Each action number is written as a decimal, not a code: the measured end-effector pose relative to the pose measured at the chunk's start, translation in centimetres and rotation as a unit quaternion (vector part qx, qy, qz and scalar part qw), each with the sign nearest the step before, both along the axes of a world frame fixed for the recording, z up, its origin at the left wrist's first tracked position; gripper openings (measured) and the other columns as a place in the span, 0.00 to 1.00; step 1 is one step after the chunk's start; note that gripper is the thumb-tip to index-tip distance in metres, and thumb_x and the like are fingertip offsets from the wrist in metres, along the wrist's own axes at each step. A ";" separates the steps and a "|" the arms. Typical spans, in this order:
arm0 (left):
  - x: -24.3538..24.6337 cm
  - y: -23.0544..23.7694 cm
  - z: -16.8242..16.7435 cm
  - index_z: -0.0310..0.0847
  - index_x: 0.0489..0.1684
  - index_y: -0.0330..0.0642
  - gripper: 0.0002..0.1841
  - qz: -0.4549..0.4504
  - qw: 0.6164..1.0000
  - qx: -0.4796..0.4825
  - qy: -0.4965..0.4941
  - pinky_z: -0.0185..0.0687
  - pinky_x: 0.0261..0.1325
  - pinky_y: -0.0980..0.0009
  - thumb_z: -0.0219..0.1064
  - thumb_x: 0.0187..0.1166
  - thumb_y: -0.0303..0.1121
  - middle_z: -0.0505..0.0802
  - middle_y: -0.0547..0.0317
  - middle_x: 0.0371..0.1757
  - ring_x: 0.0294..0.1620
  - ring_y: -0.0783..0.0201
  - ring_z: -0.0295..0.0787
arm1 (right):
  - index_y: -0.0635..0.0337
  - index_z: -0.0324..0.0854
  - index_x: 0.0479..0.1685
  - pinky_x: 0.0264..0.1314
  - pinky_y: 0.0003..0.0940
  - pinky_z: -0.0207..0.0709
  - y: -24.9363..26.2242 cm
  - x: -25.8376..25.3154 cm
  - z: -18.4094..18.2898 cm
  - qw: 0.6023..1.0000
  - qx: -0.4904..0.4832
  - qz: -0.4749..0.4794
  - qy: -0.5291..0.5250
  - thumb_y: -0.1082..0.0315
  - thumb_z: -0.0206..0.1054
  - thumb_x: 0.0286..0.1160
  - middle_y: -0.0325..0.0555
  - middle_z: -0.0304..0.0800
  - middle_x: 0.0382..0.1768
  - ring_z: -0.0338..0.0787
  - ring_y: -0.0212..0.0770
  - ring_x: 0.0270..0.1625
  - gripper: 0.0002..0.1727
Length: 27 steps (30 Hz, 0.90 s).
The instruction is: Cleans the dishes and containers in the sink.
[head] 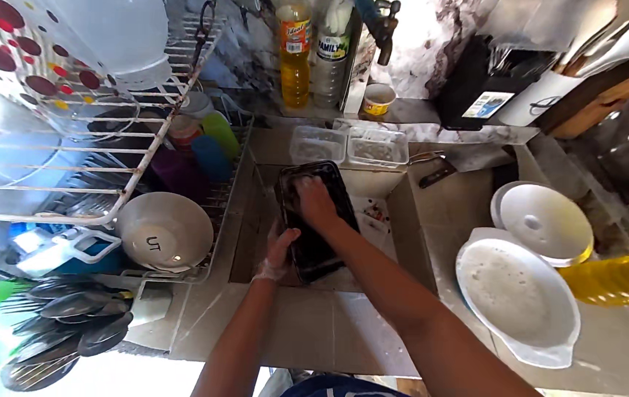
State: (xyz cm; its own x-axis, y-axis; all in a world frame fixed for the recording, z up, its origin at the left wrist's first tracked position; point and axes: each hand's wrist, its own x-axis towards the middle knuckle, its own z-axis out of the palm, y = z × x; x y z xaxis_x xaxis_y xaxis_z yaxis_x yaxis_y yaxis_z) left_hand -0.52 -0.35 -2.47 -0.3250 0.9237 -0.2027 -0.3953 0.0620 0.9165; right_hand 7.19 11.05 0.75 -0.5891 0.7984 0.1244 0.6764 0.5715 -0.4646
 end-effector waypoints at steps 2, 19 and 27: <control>-0.5 0.3 0.1 0.57 0.81 0.36 0.38 0.020 1.000 0.009 0.010 0.91 0.47 0.69 0.62 0.63 0.29 0.89 0.56 0.49 0.43 0.70 0.91 | 0.64 0.81 0.72 0.70 0.68 0.73 1.6 0.9 0.5 0.998 0.006 -0.047 -0.048 0.67 0.66 0.81 0.73 0.82 0.67 0.77 0.76 0.74 0.21; -0.3 4.2 3.9 0.66 0.82 0.34 0.31 0.025 0.993 -0.105 0.045 0.83 0.68 0.57 0.69 0.84 0.39 0.85 0.38 0.69 0.64 0.54 0.86 | 0.71 0.49 0.89 0.73 0.36 0.80 -6.7 4.7 -0.5 0.881 -0.401 0.032 0.250 0.69 0.71 0.74 0.62 0.79 0.72 0.85 0.41 0.69 0.45; 0.4 -0.8 -1.3 0.72 0.70 0.47 0.33 0.059 0.952 -0.122 -0.276 0.85 0.55 0.57 0.31 0.93 0.60 0.89 0.53 0.55 0.54 0.59 0.87 | 0.61 0.72 0.67 0.50 0.24 0.87 -4.8 8.1 -1.7 0.771 -0.436 -0.080 0.457 0.54 0.31 0.97 0.34 0.92 0.44 0.91 0.22 0.45 0.27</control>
